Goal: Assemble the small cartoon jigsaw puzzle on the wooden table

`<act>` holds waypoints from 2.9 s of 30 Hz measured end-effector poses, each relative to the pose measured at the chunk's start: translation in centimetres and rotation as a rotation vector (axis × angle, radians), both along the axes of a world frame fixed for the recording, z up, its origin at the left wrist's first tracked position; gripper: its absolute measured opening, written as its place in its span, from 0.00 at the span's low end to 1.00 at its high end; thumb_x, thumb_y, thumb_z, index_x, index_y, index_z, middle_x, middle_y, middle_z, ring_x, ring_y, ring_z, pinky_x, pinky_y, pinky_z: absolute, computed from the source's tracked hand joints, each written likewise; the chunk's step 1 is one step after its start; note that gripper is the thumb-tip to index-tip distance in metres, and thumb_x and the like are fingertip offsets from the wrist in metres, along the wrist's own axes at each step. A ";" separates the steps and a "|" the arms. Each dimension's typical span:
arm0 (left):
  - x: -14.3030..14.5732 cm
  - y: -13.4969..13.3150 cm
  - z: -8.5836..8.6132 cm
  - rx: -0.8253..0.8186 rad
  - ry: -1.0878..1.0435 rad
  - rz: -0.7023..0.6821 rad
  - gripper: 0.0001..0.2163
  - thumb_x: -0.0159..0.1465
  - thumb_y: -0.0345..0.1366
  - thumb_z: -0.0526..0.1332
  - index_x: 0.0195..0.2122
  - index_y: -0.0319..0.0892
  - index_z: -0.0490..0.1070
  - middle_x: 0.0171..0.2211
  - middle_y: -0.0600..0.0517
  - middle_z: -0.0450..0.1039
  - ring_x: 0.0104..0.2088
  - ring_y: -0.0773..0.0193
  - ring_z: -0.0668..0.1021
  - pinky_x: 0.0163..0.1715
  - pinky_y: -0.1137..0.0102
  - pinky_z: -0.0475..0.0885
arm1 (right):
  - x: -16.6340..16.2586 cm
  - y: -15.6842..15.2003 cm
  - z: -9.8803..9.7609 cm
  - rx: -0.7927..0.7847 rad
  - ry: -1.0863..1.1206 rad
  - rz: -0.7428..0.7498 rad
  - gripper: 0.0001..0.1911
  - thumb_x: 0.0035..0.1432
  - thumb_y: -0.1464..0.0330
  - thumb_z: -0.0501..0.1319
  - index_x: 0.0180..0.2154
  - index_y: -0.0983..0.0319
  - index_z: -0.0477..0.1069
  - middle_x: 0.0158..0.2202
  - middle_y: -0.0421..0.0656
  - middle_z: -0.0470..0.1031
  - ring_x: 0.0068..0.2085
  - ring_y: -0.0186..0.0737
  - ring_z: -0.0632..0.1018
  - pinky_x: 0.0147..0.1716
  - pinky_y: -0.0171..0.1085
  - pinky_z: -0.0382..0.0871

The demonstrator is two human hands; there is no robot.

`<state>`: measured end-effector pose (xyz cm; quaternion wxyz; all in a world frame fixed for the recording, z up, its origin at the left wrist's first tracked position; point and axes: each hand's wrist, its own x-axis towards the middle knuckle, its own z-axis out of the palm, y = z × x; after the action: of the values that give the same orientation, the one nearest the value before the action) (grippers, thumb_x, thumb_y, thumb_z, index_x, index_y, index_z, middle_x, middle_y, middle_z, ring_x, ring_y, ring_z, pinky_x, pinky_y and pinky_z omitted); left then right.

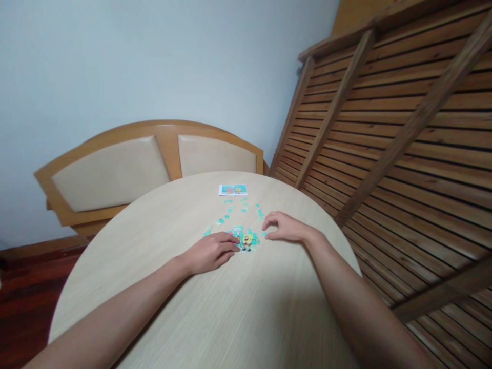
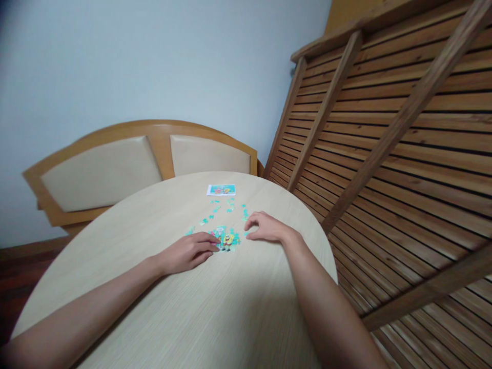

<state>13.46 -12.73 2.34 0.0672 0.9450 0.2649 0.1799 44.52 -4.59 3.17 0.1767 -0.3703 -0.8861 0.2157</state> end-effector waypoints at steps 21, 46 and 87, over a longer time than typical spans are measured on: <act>-5.2 3.2 0.0 0.001 0.054 0.550 0.11 0.67 0.38 0.55 0.43 0.44 0.77 0.45 0.47 0.77 0.45 0.55 0.78 0.45 0.63 0.74 | -2.2 1.0 -2.0 0.287 -0.024 -0.227 0.18 0.65 0.63 0.59 0.53 0.62 0.71 0.53 0.51 0.76 0.54 0.50 0.73 0.55 0.49 0.64; -2.0 1.1 0.7 0.015 -0.072 0.133 0.15 0.72 0.42 0.54 0.56 0.46 0.72 0.53 0.45 0.74 0.54 0.56 0.75 0.57 0.60 0.70 | -1.6 -0.1 -0.1 0.140 -0.003 0.039 0.08 0.60 0.64 0.64 0.35 0.57 0.82 0.42 0.44 0.82 0.48 0.46 0.78 0.49 0.41 0.68; -1.2 0.4 0.0 -0.080 -0.001 0.001 0.14 0.71 0.31 0.52 0.55 0.44 0.70 0.57 0.46 0.73 0.58 0.59 0.74 0.60 0.60 0.68 | -1.4 0.4 -1.6 0.146 -0.001 -0.090 0.07 0.54 0.68 0.66 0.37 0.59 0.77 0.43 0.45 0.75 0.51 0.47 0.72 0.55 0.46 0.63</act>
<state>12.23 -12.30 2.32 0.1049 0.9414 0.2721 0.1696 43.08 -4.17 1.53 0.2122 -0.3960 -0.8820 0.1422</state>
